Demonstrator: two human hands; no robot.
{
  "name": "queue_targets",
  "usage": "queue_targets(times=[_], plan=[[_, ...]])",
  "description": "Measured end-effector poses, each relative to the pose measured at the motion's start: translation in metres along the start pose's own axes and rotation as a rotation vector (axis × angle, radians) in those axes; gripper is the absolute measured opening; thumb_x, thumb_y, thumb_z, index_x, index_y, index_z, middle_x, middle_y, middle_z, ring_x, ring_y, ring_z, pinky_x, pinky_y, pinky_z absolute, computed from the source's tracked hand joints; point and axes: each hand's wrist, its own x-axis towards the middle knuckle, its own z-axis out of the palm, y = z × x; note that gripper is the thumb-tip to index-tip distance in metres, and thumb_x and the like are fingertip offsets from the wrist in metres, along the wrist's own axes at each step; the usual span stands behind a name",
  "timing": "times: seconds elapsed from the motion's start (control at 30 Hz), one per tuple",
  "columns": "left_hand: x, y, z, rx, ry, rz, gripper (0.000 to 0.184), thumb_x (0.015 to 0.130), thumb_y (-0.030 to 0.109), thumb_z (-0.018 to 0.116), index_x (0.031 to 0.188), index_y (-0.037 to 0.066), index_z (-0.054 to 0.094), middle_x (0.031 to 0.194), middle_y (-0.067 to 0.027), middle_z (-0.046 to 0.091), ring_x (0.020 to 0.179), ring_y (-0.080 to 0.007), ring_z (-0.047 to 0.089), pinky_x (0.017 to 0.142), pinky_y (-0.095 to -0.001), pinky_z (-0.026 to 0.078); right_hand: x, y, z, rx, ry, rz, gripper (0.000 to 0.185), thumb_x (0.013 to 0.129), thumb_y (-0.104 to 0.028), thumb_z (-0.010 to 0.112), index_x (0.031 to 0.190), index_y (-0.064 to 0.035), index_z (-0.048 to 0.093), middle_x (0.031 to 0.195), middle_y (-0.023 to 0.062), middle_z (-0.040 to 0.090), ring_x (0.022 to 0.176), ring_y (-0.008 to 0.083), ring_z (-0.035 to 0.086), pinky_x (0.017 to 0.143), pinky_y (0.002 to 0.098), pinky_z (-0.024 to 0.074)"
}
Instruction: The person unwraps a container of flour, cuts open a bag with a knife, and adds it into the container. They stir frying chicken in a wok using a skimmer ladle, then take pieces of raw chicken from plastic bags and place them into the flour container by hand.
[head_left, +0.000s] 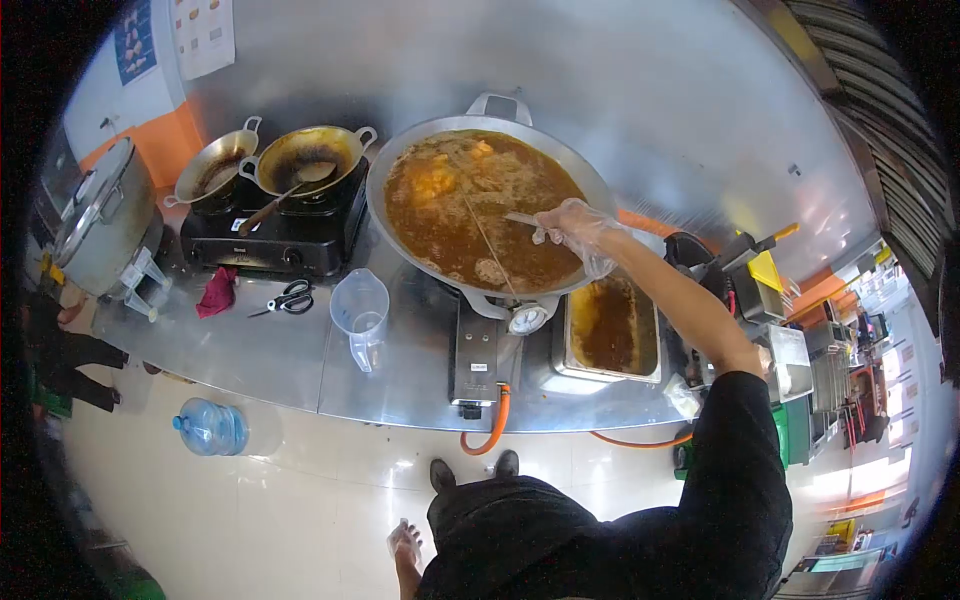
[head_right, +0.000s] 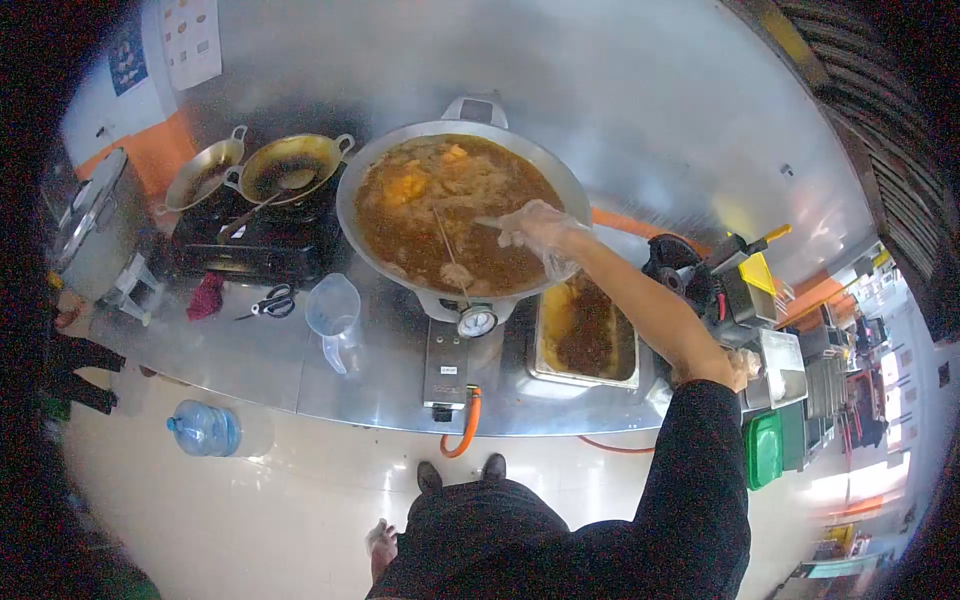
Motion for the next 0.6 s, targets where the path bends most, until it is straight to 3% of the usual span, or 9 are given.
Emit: queue_targets(times=[0.23, 0.33, 0.43, 0.5, 0.57, 0.6], plan=[[0.006, 0.012, 0.008, 0.046, 0.036, -0.073, 0.048, 0.092, 0.042, 0.06, 0.121, 0.004, 0.056, 0.112, -0.0115, 0.062, 0.098, -0.0299, 0.057, 0.079, -0.0464, 0.044, -0.068, -0.038, -0.028, -0.049, 0.057, 0.112, 0.037, 0.09, -0.037, 0.059, 0.083, -0.0031, 0.073, 0.07, 0.0016, 0.057, 0.066, 0.0122, 0.043, 0.063, 0.0281, 0.0362], [-0.003, 0.013, 0.013, 0.063, -0.027, 0.031, 0.048, 0.092, 0.043, 0.06, 0.12, 0.004, 0.056, 0.114, -0.0122, 0.061, 0.1, -0.0307, 0.056, 0.08, -0.0478, 0.043, -0.087, -0.025, -0.049, -0.052, 0.054, 0.138, 0.034, 0.089, -0.038, 0.061, 0.085, -0.006, 0.073, 0.07, -0.0009, 0.055, 0.065, 0.0105, 0.041, 0.061, 0.0263, 0.0343], [-0.012, 0.021, 0.02, 0.115, -0.059, 0.06, 0.047, 0.092, 0.042, 0.061, 0.119, 0.004, 0.057, 0.113, -0.0121, 0.061, 0.097, -0.0312, 0.058, 0.078, -0.0478, 0.044, -0.102, -0.012, -0.066, -0.224, 0.115, 0.079, 0.037, 0.092, -0.042, 0.058, 0.099, -0.0084, 0.073, 0.069, -0.0003, 0.055, 0.059, 0.0157, 0.046, 0.059, 0.0334, 0.0397], [-0.014, 0.028, 0.027, 0.109, -0.07, 0.072, 0.046, 0.091, 0.041, 0.062, 0.118, 0.004, 0.057, 0.111, -0.0125, 0.062, 0.094, -0.0317, 0.058, 0.077, -0.048, 0.045, -0.081, 0.055, -0.097, -0.877, 0.274, -0.689, 0.033, 0.094, -0.037, 0.056, 0.102, -0.0092, 0.072, 0.07, 0.0041, 0.06, 0.063, 0.0209, 0.054, 0.064, 0.0378, 0.044], [-0.009, 0.028, 0.028, 0.111, -0.078, 0.085, 0.045, 0.091, 0.039, 0.063, 0.118, 0.003, 0.058, 0.109, -0.0132, 0.063, 0.092, -0.0323, 0.059, 0.076, -0.048, 0.046, -0.091, 0.055, -0.103, -1.142, 0.253, -0.801, 0.029, 0.093, -0.031, 0.055, 0.104, -0.0083, 0.07, 0.074, 0.0085, 0.064, 0.069, 0.0254, 0.061, 0.068, 0.0409, 0.0475], [0.003, 0.025, 0.026, 0.117, -0.08, 0.092, 0.045, 0.091, 0.039, 0.063, 0.118, 0.003, 0.058, 0.109, -0.0136, 0.063, 0.092, -0.0327, 0.06, 0.075, -0.048, 0.046, -0.123, 0.002, -0.091, -1.074, 0.166, -0.524, 0.027, 0.092, -0.027, 0.055, 0.104, -0.007, 0.068, 0.078, 0.0107, 0.065, 0.073, 0.0274, 0.063, 0.071, 0.0417, 0.0489]])
